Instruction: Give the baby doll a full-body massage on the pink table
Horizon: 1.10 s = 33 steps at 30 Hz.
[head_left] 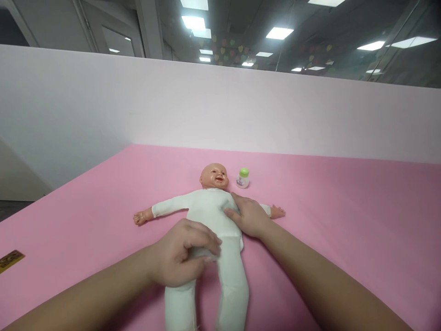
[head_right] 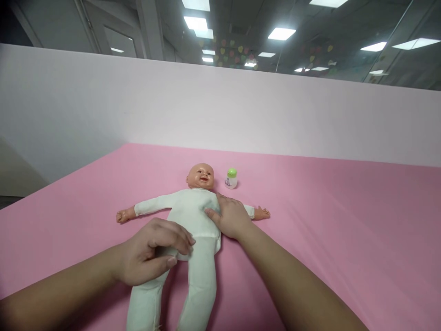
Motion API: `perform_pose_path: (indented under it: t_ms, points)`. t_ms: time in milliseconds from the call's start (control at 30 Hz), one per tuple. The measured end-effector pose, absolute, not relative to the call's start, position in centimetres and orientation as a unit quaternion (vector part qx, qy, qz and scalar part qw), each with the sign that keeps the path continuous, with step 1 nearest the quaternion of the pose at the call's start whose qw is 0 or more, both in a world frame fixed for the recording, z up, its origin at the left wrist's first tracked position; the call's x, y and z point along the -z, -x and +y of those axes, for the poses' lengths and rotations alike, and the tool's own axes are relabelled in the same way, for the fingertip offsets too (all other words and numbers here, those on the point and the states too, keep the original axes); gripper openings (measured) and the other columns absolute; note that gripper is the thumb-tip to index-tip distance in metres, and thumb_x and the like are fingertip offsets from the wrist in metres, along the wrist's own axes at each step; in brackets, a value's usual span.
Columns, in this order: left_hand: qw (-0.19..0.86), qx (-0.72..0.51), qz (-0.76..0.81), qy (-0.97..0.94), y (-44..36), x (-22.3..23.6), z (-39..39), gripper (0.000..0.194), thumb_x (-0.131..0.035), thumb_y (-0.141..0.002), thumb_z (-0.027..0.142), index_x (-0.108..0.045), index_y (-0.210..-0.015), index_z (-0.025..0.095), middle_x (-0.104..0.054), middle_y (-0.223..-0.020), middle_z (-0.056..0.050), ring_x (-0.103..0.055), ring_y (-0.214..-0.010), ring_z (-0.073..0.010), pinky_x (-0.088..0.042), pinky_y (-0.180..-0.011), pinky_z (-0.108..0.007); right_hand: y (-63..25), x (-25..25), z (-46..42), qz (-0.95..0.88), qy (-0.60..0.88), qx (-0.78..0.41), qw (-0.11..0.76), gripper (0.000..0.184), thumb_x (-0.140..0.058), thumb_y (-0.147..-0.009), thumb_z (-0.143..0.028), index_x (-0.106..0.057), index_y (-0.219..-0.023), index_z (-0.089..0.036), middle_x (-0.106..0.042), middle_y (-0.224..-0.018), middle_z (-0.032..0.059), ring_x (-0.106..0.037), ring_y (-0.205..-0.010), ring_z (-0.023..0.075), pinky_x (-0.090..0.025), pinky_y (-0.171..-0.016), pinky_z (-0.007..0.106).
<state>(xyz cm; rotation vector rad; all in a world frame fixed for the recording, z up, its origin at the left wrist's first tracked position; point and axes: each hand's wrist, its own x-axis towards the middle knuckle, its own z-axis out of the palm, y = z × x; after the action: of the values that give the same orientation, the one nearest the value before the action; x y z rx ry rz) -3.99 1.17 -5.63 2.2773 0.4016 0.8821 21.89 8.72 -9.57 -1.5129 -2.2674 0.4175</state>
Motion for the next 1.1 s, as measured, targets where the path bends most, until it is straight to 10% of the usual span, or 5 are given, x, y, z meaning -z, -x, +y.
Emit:
perform_pose_path:
  t_ms: [367, 833, 1100]
  points:
    - [0.227, -0.208, 0.338, -0.89, 4.5, 8.9, 5.7, 0.062, -0.053, -0.105, 0.044, -0.038, -0.163, 0.029, -0.038, -0.168, -0.006, -0.028, -0.159, -0.0301, -0.029, -0.129, -0.055, -21.6, 8.9, 8.2, -0.823, 0.518, -0.149, 0.178, 0.057, -0.041, -0.107, -0.055, -0.05, -0.152, -0.022, -0.064, -0.145, 0.0128, -0.058, -0.132, 0.0341, -0.04, -0.109, 0.047]
    - [0.081, -0.218, 0.518, -0.823, 6.4, 12.2, 10.1, 0.067, -0.032, -0.108, 0.053, -0.043, -0.16, 0.014, -0.049, -0.161, -0.014, -0.044, -0.15, -0.0306, -0.027, -0.128, -0.052, -21.9, 8.6, 7.0, -0.818, 0.485, -0.132, 0.28, 0.053, -0.057, -0.1, -0.049, -0.061, -0.145, -0.02, -0.061, -0.149, 0.0118, -0.054, -0.141, 0.0334, -0.04, -0.12, 0.052]
    - [0.022, -0.184, 0.568, -0.802, 6.5, 11.9, 9.9, 0.056, -0.028, -0.108, 0.046, -0.058, -0.146, 0.019, -0.067, -0.141, -0.014, -0.048, -0.146, -0.035, -0.017, -0.125, -0.066, -18.3, 5.5, -0.4, -0.891, 0.043, -0.304, 0.334, 0.032, -0.052, -0.1, -0.027, -0.065, -0.129, -0.023, -0.079, -0.111, 0.0079, -0.076, -0.103, 0.0187, -0.061, -0.09, 0.031]
